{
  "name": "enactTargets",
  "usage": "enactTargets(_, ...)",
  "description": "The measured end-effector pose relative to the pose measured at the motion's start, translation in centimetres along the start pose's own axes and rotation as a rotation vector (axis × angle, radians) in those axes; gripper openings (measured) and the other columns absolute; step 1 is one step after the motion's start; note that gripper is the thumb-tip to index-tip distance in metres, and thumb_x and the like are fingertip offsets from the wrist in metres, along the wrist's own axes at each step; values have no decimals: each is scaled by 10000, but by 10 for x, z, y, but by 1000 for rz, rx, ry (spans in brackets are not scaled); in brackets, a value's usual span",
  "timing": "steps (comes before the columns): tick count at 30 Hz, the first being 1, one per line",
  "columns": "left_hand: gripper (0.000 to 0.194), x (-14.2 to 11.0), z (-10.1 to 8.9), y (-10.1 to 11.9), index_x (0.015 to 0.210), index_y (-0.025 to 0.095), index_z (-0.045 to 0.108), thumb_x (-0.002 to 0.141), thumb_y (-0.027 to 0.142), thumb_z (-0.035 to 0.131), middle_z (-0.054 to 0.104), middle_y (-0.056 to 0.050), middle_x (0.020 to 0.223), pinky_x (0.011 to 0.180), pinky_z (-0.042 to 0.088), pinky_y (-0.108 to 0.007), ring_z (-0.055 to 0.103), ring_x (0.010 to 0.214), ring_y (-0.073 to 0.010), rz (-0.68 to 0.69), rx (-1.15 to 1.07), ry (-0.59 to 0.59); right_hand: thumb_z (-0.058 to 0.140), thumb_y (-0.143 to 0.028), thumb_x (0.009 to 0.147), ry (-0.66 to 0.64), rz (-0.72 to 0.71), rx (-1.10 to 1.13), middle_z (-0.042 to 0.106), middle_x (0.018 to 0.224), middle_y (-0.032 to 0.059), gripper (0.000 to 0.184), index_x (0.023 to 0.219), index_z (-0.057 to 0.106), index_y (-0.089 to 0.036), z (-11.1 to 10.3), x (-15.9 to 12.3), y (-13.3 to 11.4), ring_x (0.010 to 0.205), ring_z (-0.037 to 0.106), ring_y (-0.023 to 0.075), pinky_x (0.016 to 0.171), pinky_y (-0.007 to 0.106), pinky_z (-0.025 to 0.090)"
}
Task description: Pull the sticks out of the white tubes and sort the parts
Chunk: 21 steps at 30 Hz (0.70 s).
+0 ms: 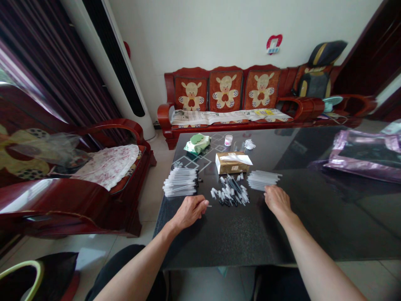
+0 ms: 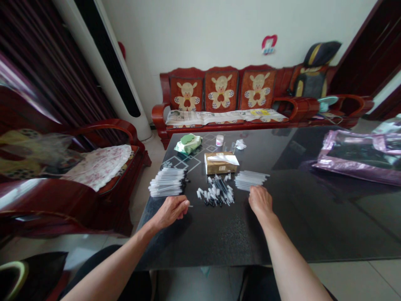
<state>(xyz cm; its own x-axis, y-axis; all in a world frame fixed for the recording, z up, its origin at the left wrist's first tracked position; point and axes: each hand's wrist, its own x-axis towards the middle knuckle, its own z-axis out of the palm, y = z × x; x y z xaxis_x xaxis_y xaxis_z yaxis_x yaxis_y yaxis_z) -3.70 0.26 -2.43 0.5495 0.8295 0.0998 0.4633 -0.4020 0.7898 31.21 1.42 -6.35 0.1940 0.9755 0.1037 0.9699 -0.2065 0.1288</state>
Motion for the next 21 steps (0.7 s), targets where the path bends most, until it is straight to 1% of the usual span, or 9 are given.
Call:
enactTargets(8,398,0,1,-2,679,155,538,930,406,358,552,17,546,517,366,-175,524,469,-77,-5,-19,-2,489,-223,831,-14,-2,6,661,900,121,181,837,652,-147,-5,-3,-4,818,629,208,635,275,392)
enactTargets(12,347,1,3,-3,738,153,566,905,415,410,566,12,567,505,367,-176,553,489,-89,-25,-33,-4,492,-218,827,-7,-11,8,662,894,116,170,820,647,-151,-8,-5,-5,789,629,203,615,271,377)
enactTargets(15,307,2,5,-5,804,154,593,868,430,476,570,14,581,495,369,-179,562,494,-97,-56,-60,6,476,-222,837,41,-36,35,667,872,108,178,809,639,-155,-13,-7,-12,749,627,200,595,270,362)
enactTargets(18,270,3,8,-6,839,157,600,826,420,540,550,28,560,486,371,-180,571,501,-108,-91,-94,7,449,-254,861,96,-74,183,678,827,86,213,797,636,-173,-23,-14,-30,719,621,186,604,263,357)
enactTargets(20,232,4,12,-5,843,161,599,805,388,569,553,31,570,484,372,-181,575,506,-110,-106,-108,3,431,-300,878,78,-120,382,681,759,62,254,796,645,-189,-32,-24,-49,689,616,173,616,255,364)
enactTargets(21,214,4,14,-5,844,162,599,796,370,580,563,29,587,486,374,-181,576,509,-109,-110,-111,0,420,-315,884,53,-168,501,676,724,52,277,788,649,-192,-37,-31,-60,670,610,166,622,251,371)
